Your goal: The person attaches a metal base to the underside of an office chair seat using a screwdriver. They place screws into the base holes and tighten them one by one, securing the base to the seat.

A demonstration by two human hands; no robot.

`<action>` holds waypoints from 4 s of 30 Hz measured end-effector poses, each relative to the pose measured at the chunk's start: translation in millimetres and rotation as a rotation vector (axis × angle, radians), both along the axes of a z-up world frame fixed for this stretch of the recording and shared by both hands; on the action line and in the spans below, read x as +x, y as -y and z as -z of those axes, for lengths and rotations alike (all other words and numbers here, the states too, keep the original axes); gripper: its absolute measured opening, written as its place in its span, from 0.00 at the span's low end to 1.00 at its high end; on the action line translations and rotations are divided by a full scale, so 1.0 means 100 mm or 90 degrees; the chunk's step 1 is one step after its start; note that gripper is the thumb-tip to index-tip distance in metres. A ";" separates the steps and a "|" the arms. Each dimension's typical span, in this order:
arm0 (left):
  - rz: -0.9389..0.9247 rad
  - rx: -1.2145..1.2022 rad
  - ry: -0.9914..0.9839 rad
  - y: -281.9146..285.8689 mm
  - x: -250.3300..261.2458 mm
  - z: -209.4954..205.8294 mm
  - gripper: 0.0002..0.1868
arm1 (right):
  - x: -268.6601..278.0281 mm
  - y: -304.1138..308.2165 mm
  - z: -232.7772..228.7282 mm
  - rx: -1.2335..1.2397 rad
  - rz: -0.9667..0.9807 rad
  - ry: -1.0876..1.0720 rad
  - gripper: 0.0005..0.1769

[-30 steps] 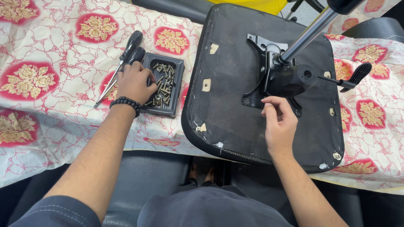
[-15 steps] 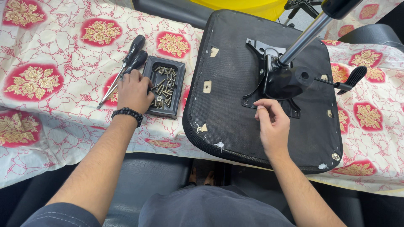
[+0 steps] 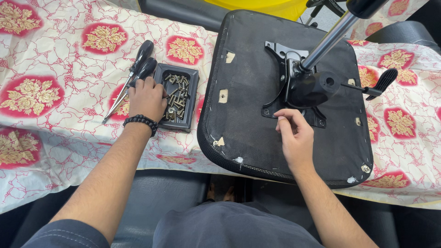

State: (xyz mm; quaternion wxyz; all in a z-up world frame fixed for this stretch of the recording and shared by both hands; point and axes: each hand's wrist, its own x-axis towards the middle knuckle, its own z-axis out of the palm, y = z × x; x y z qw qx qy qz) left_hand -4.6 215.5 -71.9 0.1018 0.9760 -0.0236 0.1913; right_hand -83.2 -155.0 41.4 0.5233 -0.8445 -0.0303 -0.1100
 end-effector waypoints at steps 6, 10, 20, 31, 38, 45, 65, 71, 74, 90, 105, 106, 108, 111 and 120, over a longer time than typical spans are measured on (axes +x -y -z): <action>0.004 -0.058 0.069 0.06 -0.09 -0.11 0.07 | 0.01 0.02 0.01 0.001 0.005 0.013 0.08; -0.002 -0.243 0.047 0.21 -0.12 -0.38 0.07 | 0.00 0.05 0.08 0.053 0.011 0.015 0.07; 0.223 -0.627 -0.221 2.08 -0.14 -0.80 0.15 | 0.09 0.06 0.17 0.028 -0.091 -0.015 0.17; 0.281 -0.575 -0.308 2.29 -0.20 -0.76 0.27 | 0.09 0.10 0.08 -0.112 -0.103 -0.082 0.13; 0.363 -0.622 -0.340 2.26 -0.14 -0.78 0.27 | 0.11 0.15 0.08 -0.099 -0.090 -0.037 0.11; 0.202 -0.453 -0.116 2.33 -0.10 -0.78 0.13 | 0.10 0.34 0.10 0.096 -0.041 -0.039 0.13; 0.236 -0.226 -0.010 2.40 0.04 -0.60 0.08 | 0.21 1.33 0.29 -0.129 0.208 0.069 0.09; 0.239 -0.237 -0.016 2.40 0.03 -0.62 0.08 | 0.24 1.31 0.30 -0.251 0.174 0.136 0.09; 0.243 -0.240 -0.023 2.39 0.04 -0.63 0.08 | 0.23 1.31 0.28 -0.259 0.159 0.128 0.09; 0.237 -0.248 -0.022 2.40 0.02 -0.62 0.07 | 0.13 1.18 0.20 -0.234 0.173 0.141 0.08; 0.348 -0.404 -0.031 2.21 0.21 -0.35 0.07 | 0.45 0.13 0.18 -0.191 -0.045 0.114 0.09; 0.350 -0.397 -0.018 2.22 0.20 -0.35 0.07 | 0.45 0.12 0.20 -0.210 -0.043 0.132 0.09; 0.358 -0.384 0.008 2.22 0.20 -0.34 0.07 | 0.44 0.11 0.26 -0.248 -0.035 0.168 0.09; 0.341 -0.351 0.012 2.25 0.18 -0.37 0.05 | 0.46 0.11 0.32 -0.268 -0.041 0.177 0.08; 0.331 -0.329 0.028 2.27 0.12 -0.42 0.05 | 0.49 0.12 0.30 -0.392 -0.109 0.297 0.07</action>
